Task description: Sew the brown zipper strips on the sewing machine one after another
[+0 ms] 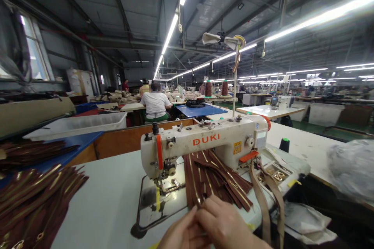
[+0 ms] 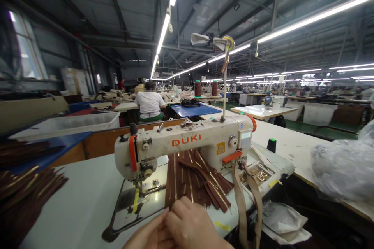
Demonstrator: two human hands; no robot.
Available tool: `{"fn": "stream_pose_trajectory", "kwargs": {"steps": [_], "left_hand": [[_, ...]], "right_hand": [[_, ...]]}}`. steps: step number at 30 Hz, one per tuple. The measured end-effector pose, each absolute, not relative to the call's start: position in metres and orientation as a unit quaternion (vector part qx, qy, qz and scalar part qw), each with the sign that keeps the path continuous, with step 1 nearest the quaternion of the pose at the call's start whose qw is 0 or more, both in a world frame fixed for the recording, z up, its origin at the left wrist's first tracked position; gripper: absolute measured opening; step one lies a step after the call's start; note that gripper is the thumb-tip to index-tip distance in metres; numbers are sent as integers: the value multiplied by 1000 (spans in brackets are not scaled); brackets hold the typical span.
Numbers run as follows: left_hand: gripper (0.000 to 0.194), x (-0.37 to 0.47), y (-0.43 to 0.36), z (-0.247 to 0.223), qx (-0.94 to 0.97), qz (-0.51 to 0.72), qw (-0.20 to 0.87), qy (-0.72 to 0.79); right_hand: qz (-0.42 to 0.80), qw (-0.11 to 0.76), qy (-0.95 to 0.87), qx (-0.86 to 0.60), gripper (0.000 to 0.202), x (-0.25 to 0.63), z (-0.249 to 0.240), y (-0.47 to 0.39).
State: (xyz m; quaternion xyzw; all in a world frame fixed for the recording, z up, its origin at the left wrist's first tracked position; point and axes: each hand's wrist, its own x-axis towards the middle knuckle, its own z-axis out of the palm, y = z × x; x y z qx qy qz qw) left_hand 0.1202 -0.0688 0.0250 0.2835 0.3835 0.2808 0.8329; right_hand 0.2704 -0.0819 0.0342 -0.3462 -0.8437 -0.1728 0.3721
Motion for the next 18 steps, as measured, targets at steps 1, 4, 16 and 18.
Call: {"fn": "stream_pose_trajectory", "kwargs": {"steps": [1,4,16,18], "left_hand": [[32,125,-68,27,265,289,840,376],[24,131,-68,32,261,328,838,350],[45,104,-66,18,377,379,752,386],[45,103,-67,19,381,375,756,378]], "right_hand": [[-176,373,-846,-336,36,268,28,-82],[-159,385,-852,-317,40,262,16,-83],[264,472,-691,-479,22,282,24,-77],[372,465,-624,-506,29,282,17,-70]]}}
